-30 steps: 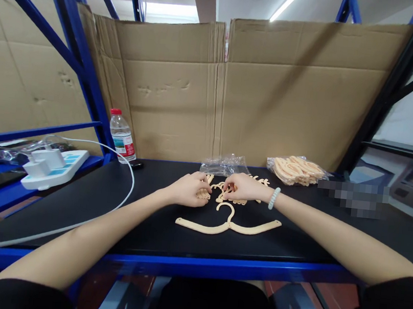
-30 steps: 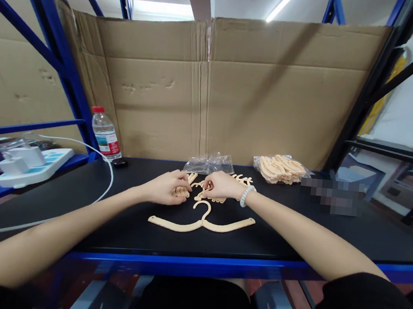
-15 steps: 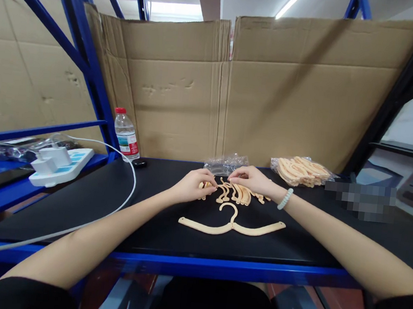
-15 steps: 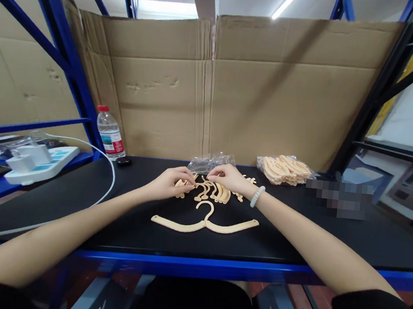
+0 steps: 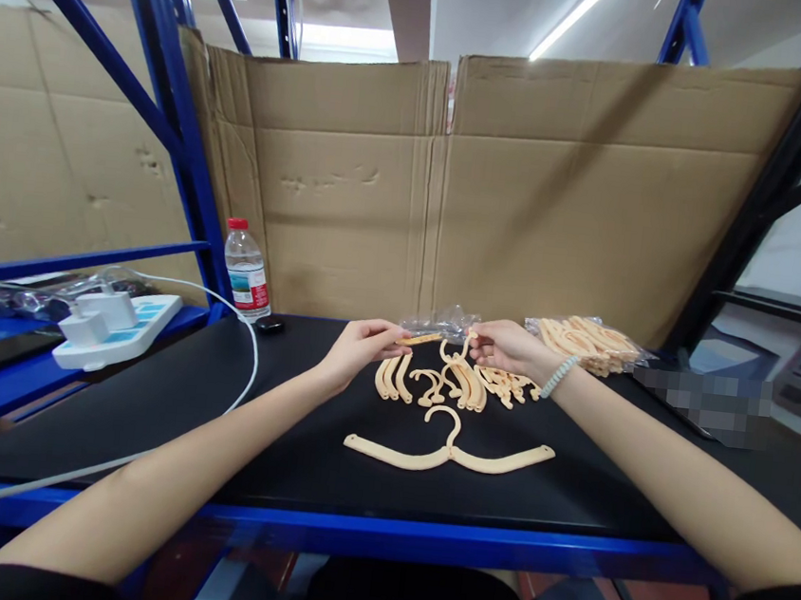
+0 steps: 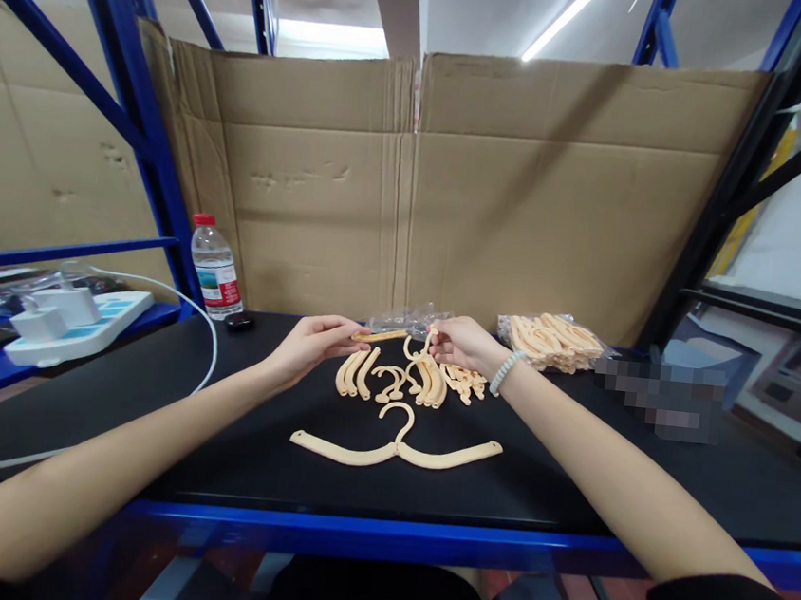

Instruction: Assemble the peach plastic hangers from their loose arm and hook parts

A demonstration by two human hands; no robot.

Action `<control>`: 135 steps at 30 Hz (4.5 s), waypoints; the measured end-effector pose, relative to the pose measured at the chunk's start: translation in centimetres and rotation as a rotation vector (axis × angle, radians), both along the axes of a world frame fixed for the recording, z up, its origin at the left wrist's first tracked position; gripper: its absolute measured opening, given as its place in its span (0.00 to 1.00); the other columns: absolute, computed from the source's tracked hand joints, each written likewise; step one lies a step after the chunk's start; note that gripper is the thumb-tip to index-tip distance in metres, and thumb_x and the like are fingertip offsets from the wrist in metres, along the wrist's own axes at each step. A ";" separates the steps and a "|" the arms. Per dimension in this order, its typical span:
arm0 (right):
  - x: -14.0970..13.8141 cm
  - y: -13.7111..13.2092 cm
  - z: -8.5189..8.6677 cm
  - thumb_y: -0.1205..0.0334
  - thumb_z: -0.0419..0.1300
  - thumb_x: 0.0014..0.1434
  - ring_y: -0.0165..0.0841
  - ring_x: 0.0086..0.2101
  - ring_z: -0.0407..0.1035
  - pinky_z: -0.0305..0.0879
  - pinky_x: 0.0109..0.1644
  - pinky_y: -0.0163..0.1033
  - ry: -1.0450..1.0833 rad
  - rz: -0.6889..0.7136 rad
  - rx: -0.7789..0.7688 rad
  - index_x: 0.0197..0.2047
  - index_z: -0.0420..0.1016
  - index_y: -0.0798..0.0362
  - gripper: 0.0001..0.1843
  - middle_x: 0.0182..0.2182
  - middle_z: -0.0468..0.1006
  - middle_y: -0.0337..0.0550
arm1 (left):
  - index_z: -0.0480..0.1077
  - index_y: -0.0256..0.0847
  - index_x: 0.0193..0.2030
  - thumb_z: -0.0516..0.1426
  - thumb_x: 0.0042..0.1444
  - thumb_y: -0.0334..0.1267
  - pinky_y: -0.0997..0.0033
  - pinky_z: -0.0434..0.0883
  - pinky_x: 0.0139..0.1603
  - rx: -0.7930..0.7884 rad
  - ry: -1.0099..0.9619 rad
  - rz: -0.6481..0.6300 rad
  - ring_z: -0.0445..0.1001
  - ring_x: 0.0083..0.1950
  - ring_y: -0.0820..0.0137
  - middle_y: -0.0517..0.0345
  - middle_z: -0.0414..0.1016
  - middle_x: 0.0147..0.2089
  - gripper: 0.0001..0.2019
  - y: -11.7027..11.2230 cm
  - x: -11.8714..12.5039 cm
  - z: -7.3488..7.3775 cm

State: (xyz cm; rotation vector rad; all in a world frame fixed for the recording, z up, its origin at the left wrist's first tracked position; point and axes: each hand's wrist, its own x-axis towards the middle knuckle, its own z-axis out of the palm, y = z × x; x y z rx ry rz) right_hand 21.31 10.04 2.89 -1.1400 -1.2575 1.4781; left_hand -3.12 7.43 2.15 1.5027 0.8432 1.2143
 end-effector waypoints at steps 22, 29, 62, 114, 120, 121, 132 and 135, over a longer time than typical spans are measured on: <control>-1.2 -5.1 -0.4 0.68 0.68 0.45 0.31 0.35 0.73 0.70 0.31 0.29 -0.028 0.160 0.122 0.40 0.72 0.58 0.17 0.34 0.77 0.47 | 0.72 0.33 0.34 0.63 0.46 0.25 0.79 0.72 0.38 -0.285 -0.323 -0.077 0.74 0.32 0.77 0.57 0.74 0.30 0.07 -2.2 1.6 -1.1; -1.4 -5.3 -1.2 0.67 0.69 0.46 0.28 0.35 0.73 0.70 0.31 0.26 0.078 0.183 0.119 0.34 0.75 0.59 0.11 0.34 0.76 0.45 | 0.70 0.34 0.33 0.68 0.41 0.32 0.72 0.71 0.44 -0.123 -0.228 -0.102 0.76 0.37 0.72 0.55 0.77 0.34 0.14 -2.9 1.9 -1.6; -2.9 -7.3 -1.5 0.58 0.68 0.49 0.33 0.37 0.75 0.74 0.36 0.34 0.143 0.363 0.165 0.32 0.69 0.58 0.15 0.32 0.77 0.46 | 0.75 0.36 0.32 0.67 0.42 0.36 0.65 0.76 0.40 0.187 -0.035 -0.111 0.79 0.35 0.63 0.52 0.79 0.33 0.10 -5.0 2.6 -1.5; -0.9 -6.3 0.2 0.56 0.64 0.52 0.21 0.24 0.61 0.59 0.24 0.26 0.008 0.162 0.375 0.30 0.73 0.57 0.12 0.23 0.67 0.37 | 0.71 0.34 0.27 0.68 0.39 0.35 0.75 0.71 0.32 -0.043 -0.084 0.025 0.76 0.30 0.72 0.55 0.78 0.28 0.12 -4.6 2.8 -2.4; -0.1 -6.0 0.4 0.56 0.65 0.51 0.23 0.24 0.63 0.61 0.27 0.29 -0.059 0.252 0.307 0.30 0.70 0.57 0.12 0.25 0.70 0.39 | 0.68 0.33 0.26 0.69 0.37 0.33 0.73 0.72 0.35 -0.135 -0.118 -0.026 0.77 0.32 0.70 0.53 0.78 0.30 0.13 -4.6 3.0 -2.3; -0.2 -5.9 0.3 0.56 0.65 0.51 0.24 0.26 0.65 0.63 0.28 0.29 -0.037 0.243 0.300 0.32 0.70 0.57 0.13 0.28 0.72 0.41 | 0.68 0.34 0.26 0.69 0.38 0.32 0.73 0.73 0.35 -0.152 -0.140 -0.049 0.78 0.32 0.70 0.53 0.79 0.30 0.13 -4.5 3.0 -2.3; 0.3 -4.0 -1.4 0.41 0.58 0.49 0.32 0.23 0.65 0.52 0.25 0.34 -1.389 -0.120 0.498 0.19 0.69 0.55 0.25 0.19 0.71 0.45 | 0.62 0.34 0.26 0.67 0.41 0.29 0.79 0.74 0.35 -0.237 -0.296 -0.082 0.79 0.35 0.68 0.48 0.79 0.34 0.15 -4.4 2.8 -1.9; -0.2 -3.9 -2.0 0.45 0.59 0.47 0.33 0.24 0.67 0.52 0.24 0.33 -1.477 -0.120 0.451 0.22 0.71 0.56 0.20 0.23 0.73 0.46 | 0.64 0.33 0.27 0.67 0.41 0.27 0.80 0.74 0.38 -0.232 -0.326 -0.086 0.79 0.35 0.69 0.49 0.79 0.35 0.13 -4.2 2.8 -1.9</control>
